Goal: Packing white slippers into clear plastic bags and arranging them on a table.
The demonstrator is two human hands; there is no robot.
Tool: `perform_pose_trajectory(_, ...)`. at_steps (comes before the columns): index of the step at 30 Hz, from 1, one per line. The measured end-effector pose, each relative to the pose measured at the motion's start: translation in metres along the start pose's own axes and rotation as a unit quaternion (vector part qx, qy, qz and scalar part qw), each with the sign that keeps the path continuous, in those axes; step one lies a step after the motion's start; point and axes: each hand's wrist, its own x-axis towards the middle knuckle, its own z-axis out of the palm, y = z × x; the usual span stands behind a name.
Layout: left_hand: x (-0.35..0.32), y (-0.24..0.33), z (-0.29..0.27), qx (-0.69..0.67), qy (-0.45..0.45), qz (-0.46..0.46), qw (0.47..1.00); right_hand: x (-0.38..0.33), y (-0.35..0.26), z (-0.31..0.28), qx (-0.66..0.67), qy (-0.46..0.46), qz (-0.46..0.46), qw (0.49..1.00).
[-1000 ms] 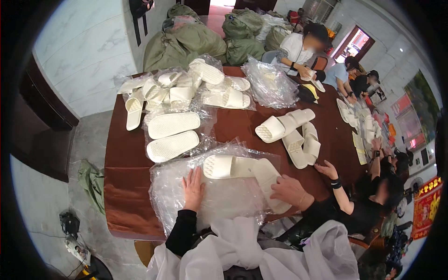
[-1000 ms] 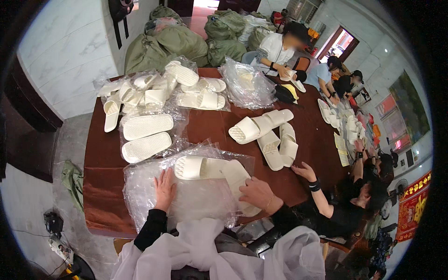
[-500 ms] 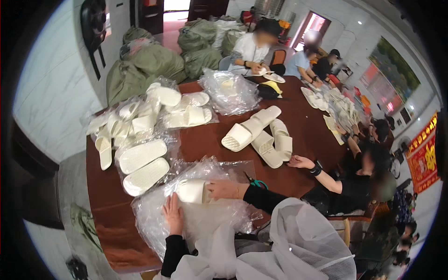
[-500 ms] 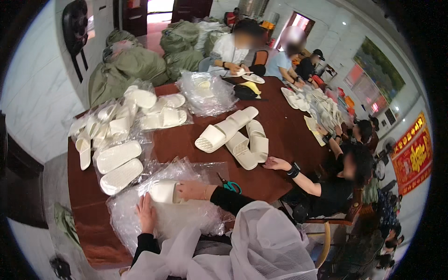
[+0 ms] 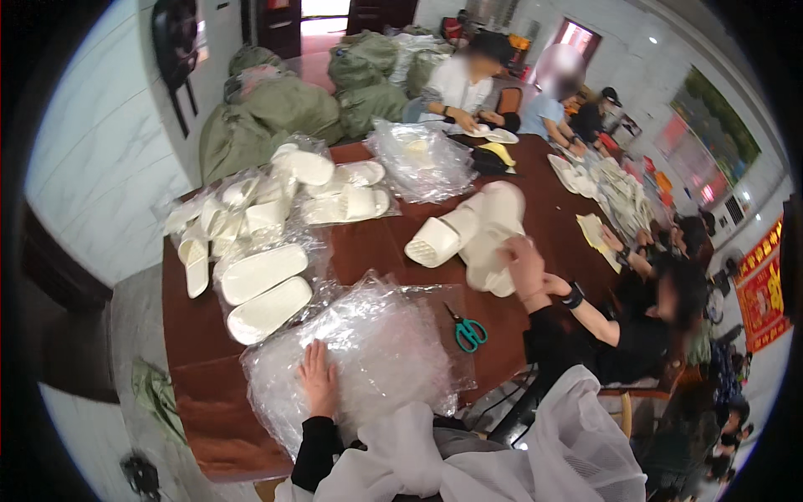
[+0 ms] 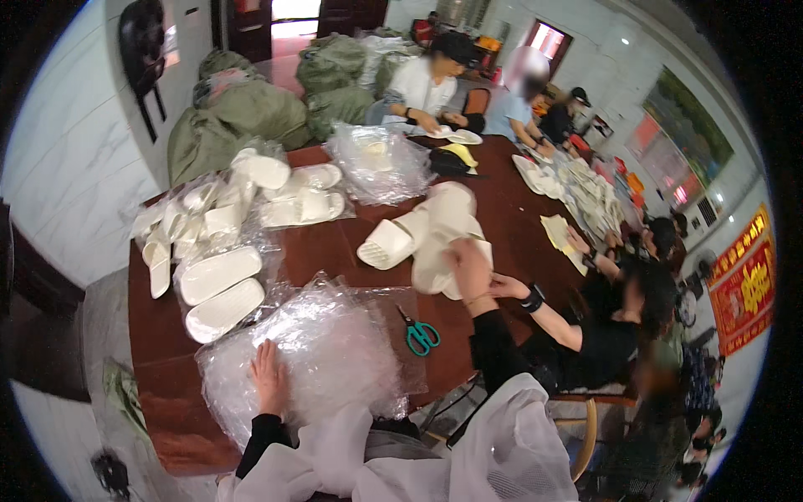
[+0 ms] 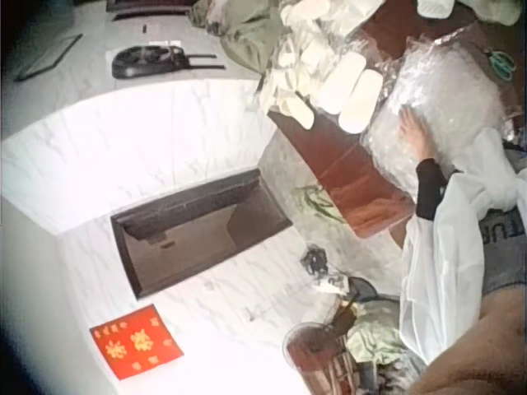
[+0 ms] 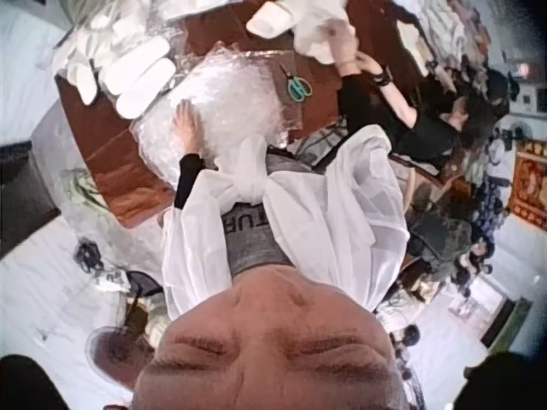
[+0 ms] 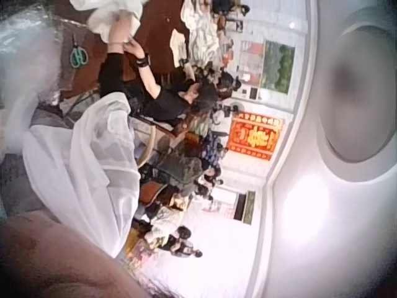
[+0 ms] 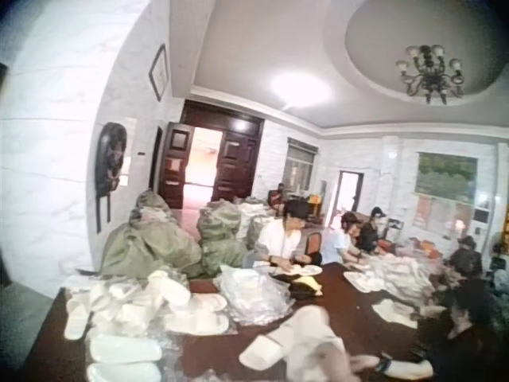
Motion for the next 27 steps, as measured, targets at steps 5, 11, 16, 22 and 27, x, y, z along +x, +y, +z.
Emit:
perform_pose_trajectory(5,0.001,0.004,0.002,0.044,-0.004,0.014,0.999,0.029,-0.062,0.02,0.081,-0.072,0.029,0.994)
perform_pose_trajectory(11,-0.002,0.002,-0.006,0.114,0.014,0.007,0.993,0.01,-0.165,0.165,0.298,-0.3,-0.092,0.901)
perform_pose_trajectory(16,0.008,0.013,-0.005,0.127,0.032,0.037,0.991,0.001,-0.175,0.295,0.406,-0.31,0.189,0.839)
perform_pose_trajectory(22,0.0,0.008,-0.005,0.093,0.02,0.025,0.995,0.028,-0.245,0.298,0.532,-0.405,0.414,0.618)
perform_pose_trajectory(27,0.001,0.01,-0.008,0.099,0.014,0.012,0.995,0.071,-0.325,0.216,0.65,-0.349,0.013,0.675)
